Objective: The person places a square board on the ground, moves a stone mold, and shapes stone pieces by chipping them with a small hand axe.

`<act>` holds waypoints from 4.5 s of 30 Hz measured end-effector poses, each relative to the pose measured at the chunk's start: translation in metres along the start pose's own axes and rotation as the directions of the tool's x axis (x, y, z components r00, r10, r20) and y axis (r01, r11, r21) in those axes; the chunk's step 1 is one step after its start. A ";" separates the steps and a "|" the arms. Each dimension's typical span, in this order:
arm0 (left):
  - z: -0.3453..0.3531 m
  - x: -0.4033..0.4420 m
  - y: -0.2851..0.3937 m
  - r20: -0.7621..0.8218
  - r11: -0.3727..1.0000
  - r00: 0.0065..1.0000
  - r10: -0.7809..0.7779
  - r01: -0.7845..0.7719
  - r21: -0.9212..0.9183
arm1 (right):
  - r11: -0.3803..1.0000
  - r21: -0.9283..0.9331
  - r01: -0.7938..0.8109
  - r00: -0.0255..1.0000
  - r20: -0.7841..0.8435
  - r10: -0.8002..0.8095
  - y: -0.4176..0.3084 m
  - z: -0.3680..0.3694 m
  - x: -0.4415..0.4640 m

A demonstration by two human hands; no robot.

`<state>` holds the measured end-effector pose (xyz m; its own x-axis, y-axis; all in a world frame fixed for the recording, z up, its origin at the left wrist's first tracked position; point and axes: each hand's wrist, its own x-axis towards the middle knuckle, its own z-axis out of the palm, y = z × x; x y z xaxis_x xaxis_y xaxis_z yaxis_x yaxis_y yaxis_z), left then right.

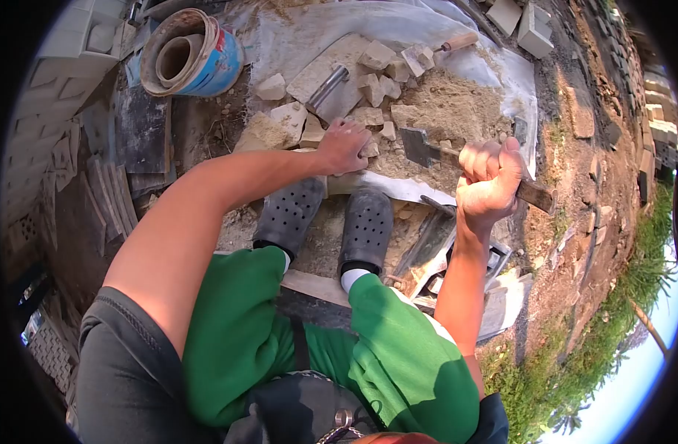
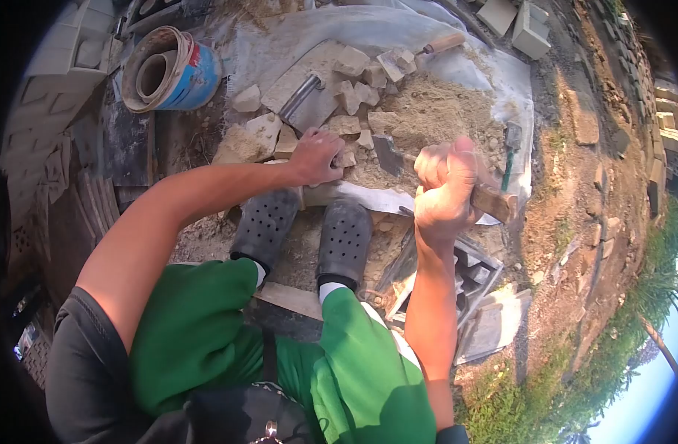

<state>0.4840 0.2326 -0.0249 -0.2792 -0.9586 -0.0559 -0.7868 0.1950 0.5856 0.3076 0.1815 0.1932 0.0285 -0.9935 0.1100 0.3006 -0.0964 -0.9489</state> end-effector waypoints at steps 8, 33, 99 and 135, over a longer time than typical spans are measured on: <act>-0.007 0.002 0.000 -0.136 0.994 0.986 -0.100 0.103 0.018 | 0.963 -0.260 -0.066 0.997 0.010 0.071 0.066 -0.026 -0.019; 0.015 0.016 0.008 0.084 0.756 0.842 0.532 -0.518 0.400 | 0.917 -0.398 -0.030 0.999 -0.027 0.021 0.070 -0.027 -0.020; 0.026 0.028 0.023 0.172 0.960 0.981 -0.093 0.134 -0.244 | 0.976 -0.127 -0.176 0.980 0.076 0.186 0.044 -0.046 -0.008; 0.027 0.025 0.033 0.275 0.970 0.936 0.220 -0.239 0.036 | 0.993 0.098 -0.073 0.993 -0.082 0.081 0.016 -0.065 -0.009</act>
<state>0.4362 0.2207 -0.0285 -0.5858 -0.7972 -0.1461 -0.7168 0.4256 0.5523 0.2503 0.1854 0.1577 -0.0257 -0.9996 0.0081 0.3892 -0.0175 -0.9210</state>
